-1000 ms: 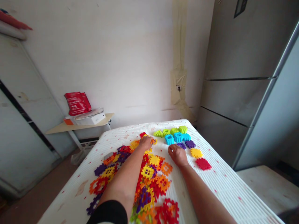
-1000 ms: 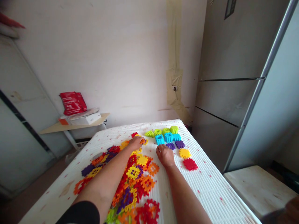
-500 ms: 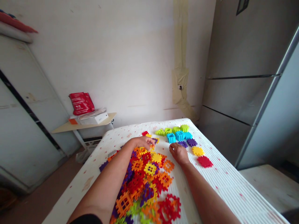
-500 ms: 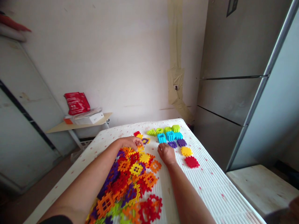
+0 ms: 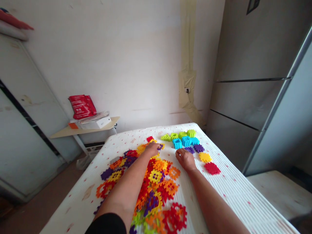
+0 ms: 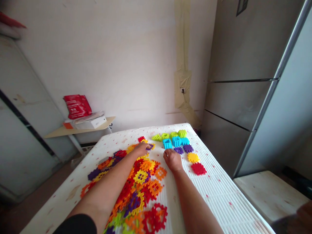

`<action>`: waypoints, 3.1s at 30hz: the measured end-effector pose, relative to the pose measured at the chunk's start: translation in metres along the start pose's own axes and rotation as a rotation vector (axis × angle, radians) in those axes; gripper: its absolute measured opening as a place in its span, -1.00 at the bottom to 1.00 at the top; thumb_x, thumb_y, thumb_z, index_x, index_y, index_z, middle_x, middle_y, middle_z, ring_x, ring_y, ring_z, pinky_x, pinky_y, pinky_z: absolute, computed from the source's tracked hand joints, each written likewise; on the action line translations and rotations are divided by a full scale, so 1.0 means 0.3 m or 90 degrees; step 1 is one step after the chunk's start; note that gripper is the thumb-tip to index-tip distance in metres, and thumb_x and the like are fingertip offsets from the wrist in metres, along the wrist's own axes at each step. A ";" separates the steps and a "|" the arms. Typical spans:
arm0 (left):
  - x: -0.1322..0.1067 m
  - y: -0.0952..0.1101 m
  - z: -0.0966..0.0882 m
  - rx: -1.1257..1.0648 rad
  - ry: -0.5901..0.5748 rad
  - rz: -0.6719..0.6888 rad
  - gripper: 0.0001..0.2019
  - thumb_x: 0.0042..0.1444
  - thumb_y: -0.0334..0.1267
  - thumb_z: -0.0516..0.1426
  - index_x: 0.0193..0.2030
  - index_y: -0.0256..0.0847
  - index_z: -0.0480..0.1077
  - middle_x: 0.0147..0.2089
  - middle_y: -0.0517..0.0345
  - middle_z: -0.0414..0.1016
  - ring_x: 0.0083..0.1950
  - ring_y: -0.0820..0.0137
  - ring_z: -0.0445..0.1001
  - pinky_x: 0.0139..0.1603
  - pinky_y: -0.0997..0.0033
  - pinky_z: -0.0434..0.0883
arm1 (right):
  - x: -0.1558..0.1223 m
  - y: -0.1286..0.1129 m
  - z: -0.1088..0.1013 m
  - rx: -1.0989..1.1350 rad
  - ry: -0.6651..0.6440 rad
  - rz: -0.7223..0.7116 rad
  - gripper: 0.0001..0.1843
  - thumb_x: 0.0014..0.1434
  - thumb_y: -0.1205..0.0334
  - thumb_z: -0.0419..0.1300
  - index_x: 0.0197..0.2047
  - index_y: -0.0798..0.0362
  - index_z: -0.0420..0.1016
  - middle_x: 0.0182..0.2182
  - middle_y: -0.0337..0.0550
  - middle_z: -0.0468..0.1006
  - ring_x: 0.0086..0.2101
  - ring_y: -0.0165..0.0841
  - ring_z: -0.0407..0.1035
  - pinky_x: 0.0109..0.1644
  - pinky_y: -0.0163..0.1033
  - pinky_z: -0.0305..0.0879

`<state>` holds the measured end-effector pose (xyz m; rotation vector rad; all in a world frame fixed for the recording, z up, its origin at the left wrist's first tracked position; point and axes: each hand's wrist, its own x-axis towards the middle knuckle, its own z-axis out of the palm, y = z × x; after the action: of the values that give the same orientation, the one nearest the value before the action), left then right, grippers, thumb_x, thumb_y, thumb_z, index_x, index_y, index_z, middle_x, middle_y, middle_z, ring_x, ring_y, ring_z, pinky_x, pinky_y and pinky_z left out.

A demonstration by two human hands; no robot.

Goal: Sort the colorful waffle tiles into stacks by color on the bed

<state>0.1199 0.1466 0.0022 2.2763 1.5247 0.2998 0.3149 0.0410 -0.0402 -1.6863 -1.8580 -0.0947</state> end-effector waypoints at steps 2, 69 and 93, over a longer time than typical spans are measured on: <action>-0.006 0.008 0.022 0.034 0.019 -0.025 -0.67 0.18 -0.16 0.08 0.06 -0.20 0.31 0.07 -0.01 0.35 -0.01 0.30 0.40 -0.05 0.15 0.41 | 0.001 0.002 0.001 0.003 0.001 -0.006 -0.72 0.23 0.27 -0.03 -0.36 0.07 0.49 -0.38 -0.13 0.53 -0.35 -0.41 0.38 -0.30 -0.37 0.09; -0.466 -0.267 -0.124 0.035 0.267 -0.314 -0.65 -0.16 -0.04 0.17 -0.25 -0.17 0.47 -0.20 -0.15 0.54 -0.09 -0.06 0.45 -0.14 0.08 0.30 | -0.031 -0.038 -0.001 -0.094 -0.120 -0.021 -0.73 0.22 0.29 -0.04 -0.31 0.08 0.49 -0.31 -0.10 0.55 -0.29 -0.40 0.40 -0.26 -0.38 0.14; -0.644 -0.055 -0.015 -0.815 0.355 -0.126 -0.72 -0.26 -0.15 0.26 -0.49 -0.24 0.28 -0.65 0.31 0.31 -0.61 0.57 0.24 -0.55 0.55 0.18 | -0.135 -0.460 -0.084 0.348 0.019 -0.182 -0.68 0.11 0.09 0.17 -0.09 0.04 0.40 -0.16 -0.06 0.46 -0.15 -0.27 0.36 -0.07 -0.18 0.32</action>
<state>0.0294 -0.0248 0.0060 1.0374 1.1476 1.4336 0.1975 -0.0309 0.0084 -1.0403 -1.8726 0.2499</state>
